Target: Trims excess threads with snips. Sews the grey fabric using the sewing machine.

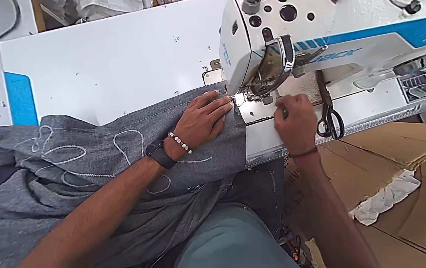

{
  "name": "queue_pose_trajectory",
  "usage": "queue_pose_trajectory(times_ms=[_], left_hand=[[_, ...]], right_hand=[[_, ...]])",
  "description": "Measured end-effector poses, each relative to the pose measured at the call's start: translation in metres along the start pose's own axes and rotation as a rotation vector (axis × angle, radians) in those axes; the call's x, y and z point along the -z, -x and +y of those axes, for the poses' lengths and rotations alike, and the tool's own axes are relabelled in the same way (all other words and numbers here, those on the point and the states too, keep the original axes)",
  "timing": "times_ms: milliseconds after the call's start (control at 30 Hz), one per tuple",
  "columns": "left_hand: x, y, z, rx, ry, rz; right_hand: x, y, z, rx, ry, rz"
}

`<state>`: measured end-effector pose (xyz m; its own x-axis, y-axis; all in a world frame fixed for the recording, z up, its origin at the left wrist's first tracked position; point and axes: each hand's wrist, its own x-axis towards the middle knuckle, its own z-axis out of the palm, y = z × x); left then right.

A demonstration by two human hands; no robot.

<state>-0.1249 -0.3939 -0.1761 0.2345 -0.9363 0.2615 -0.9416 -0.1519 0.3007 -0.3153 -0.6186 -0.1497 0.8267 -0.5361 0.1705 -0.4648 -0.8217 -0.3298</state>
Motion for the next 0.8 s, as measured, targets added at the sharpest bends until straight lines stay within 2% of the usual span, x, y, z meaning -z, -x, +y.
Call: queue_pose_trajectory(times_ms=[167,367,500,600,700,800], left_hand=[[0.002,-0.001,-0.006,-0.047,-0.001,-0.031],[0.005,-0.002,-0.019,-0.110,-0.003,-0.063],[0.008,-0.009,-0.030,-0.177,0.012,-0.081],[0.012,-0.012,-0.039,-0.225,0.014,-0.090],[0.014,-0.016,-0.044,-0.256,0.004,-0.107],[0.015,-0.020,-0.044,-0.239,-0.023,-0.108]], right_hand=[[-0.018,0.019,-0.037,0.065,-0.222,0.021],[-0.035,0.017,-0.054,0.116,-0.151,0.122],[-0.046,0.025,-0.065,0.242,-0.163,0.231],[-0.048,0.036,-0.069,0.318,-0.160,0.200],[-0.050,0.043,-0.070,0.308,-0.127,0.166],[-0.052,0.043,-0.071,0.281,-0.096,0.214]])
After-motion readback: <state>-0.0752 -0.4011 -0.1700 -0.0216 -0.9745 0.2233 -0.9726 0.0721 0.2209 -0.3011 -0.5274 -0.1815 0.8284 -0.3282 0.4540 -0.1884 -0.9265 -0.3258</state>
